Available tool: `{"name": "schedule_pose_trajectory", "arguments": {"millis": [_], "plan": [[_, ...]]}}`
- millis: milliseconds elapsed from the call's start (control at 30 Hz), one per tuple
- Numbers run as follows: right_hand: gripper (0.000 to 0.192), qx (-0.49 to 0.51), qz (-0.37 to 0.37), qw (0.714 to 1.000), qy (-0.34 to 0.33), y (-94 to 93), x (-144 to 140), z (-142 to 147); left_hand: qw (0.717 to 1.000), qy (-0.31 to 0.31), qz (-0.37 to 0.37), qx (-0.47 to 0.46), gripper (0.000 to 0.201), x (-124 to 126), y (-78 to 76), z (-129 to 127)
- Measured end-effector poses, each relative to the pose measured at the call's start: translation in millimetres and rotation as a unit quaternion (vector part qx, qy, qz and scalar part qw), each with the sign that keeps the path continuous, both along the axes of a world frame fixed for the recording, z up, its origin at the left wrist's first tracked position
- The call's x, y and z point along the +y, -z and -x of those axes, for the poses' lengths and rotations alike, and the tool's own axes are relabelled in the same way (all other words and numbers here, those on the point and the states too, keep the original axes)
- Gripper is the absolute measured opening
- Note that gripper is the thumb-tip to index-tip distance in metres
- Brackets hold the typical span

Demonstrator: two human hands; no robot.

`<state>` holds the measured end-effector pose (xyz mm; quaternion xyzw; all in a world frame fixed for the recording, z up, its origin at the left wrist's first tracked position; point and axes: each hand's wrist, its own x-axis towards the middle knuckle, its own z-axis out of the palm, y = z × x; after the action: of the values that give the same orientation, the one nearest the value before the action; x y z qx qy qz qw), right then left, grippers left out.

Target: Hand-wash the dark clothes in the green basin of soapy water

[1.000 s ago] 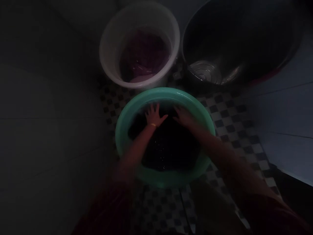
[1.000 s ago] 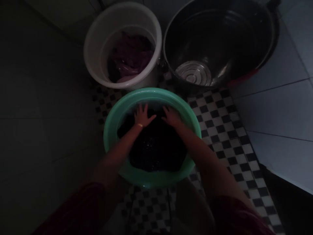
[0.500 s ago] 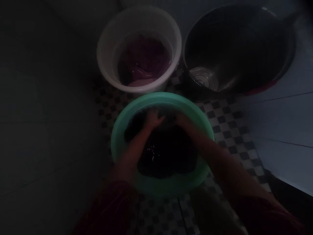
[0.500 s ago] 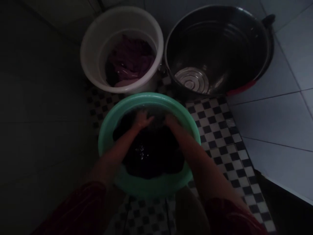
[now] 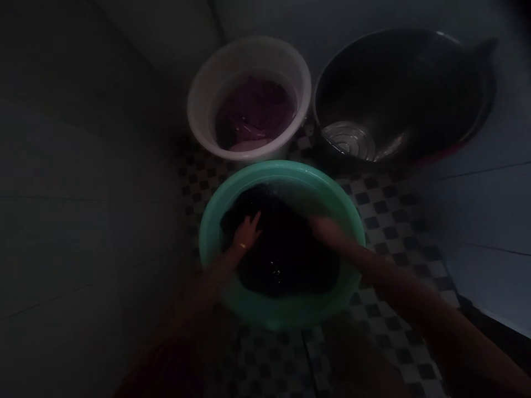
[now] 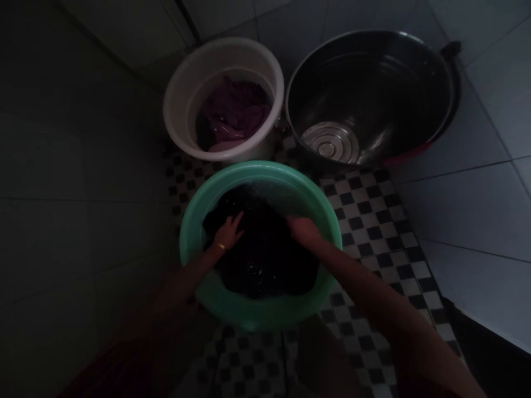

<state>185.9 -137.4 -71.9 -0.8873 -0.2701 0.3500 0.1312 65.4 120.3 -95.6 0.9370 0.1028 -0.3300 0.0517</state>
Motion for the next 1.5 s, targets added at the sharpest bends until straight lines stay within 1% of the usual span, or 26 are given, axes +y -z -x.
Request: {"name": "schedule_pose_trajectory", "arguments": {"millis": [33,100,200,233,300,333,400,467,500,533,600,700,767,833,900,967,1000,1067,1167,1233,1267,1300,1333,1367,1433,1500], "plan": [[0.033,-0.045,-0.024,0.999,0.001,-9.6,-4,-1,1.0,-0.001,0.007,-0.017,0.061,1,-3.9,-6],[0.03,-0.148,-0.119,0.981,0.038,-33.3,-12,-2,0.997,0.019,0.021,-0.076,0.058,1,-14.7,-22],[0.023,-0.258,-0.281,0.922,0.07,-70.9,-23,0,0.984,0.064,0.094,-0.139,0.05,-1,-30.4,-49],[0.021,-0.28,-0.31,0.907,0.058,-81.1,-28,1,0.977,0.084,0.135,-0.141,0.044,-2,-33.9,-55],[0.02,-0.314,-0.317,0.894,0.032,-94.1,-40,3,0.957,0.126,0.221,-0.136,0.032,0,-37.9,-57],[0.02,-0.326,-0.305,0.895,0.03,-96.1,-48,3,0.947,0.134,0.255,-0.14,0.031,2,-38.5,-52],[0.024,-0.325,-0.272,0.905,0.04,-91.0,-66,3,0.938,0.104,0.29,-0.16,0.037,7,-37.2,-32],[0.031,-0.284,-0.254,0.924,0.032,-76.6,-85,5,0.944,0.039,0.281,-0.169,0.041,10,-33.8,-4],[0.035,-0.256,-0.247,0.935,0.008,-68.0,-92,8,0.95,0.021,0.263,-0.165,0.042,10,-31.7,9],[0.037,-0.227,-0.232,0.946,-0.019,-59.7,-98,12,0.956,0.021,0.247,-0.156,0.042,8,-29.6,19],[0.038,-0.182,-0.184,0.963,-0.072,-47.5,-103,21,0.961,0.055,0.233,-0.135,0.04,-4,-24.9,30],[0.039,-0.122,-0.057,0.984,-0.116,-43.1,-98,34,0.96,0.106,0.24,-0.1,0.047,-36,-14.4,19],[0.038,-0.077,0.039,0.987,-0.138,-45.2,-88,40,0.968,0.11,0.22,-0.049,0.071,-55,-3.3,1],[0.037,-0.052,0.119,0.98,-0.15,-47.2,-78,43,0.978,0.095,0.186,-0.006,0.094,-65,10.0,-17],[0.035,-0.042,0.163,0.973,-0.155,-49.5,-71,40,0.982,0.068,0.176,0.009,0.094,-64,20.8,-30],[0.032,-0.042,0.171,0.975,-0.137,-55.2,-69,31,0.978,0.07,0.196,0.014,0.074,-53,22.1,-39],[0.031,-0.051,0.154,0.979,-0.121,-60.2,-71,25,0.975,0.088,0.203,0.013,0.062,-45,17.1,-42],[0.033,-0.101,0.096,0.988,-0.067,-73.7,-75,12,0.974,0.136,0.183,-0.007,0.049,-25,-5.5,-50],[0.037,-0.229,0.011,0.973,0.036,-90.9,-71,-2,0.978,0.139,0.09,-0.13,0.046,5,-58.7,-67],[0.037,-0.282,-0.028,0.956,0.078,-87.3,-52,-6,0.965,0.112,0.04,-0.235,0.039,19,-87.3,-80],[0.037,-0.287,-0.042,0.954,0.079,-78.5,-36,-7,0.956,0.105,0.029,-0.272,0.035,21,-93.9,-86],[0.036,-0.276,-0.049,0.957,0.07,-65.3,-19,-9,0.951,0.108,0.03,-0.288,0.032,20,-93.7,-92],[0.036,-0.251,-0.041,0.966,0.05,-48.3,0,-11,0.95,0.117,0.043,-0.285,0.03,17,-86.4,-99],[0.036,-0.227,-0.018,0.973,0.039,-28.9,19,-15,0.954,0.126,0.064,-0.263,0.03,11,-72.6,-105],[0.037,-0.17,0.039,0.983,0.051,12.0,50,-20,0.968,0.121,0.104,-0.192,0.041,-5,-31.2,-115],[0.043,-0.103,0.075,0.989,0.078,47.5,64,-19,0.982,0.07,0.109,-0.136,0.066,-21,15.5,-117]]}}
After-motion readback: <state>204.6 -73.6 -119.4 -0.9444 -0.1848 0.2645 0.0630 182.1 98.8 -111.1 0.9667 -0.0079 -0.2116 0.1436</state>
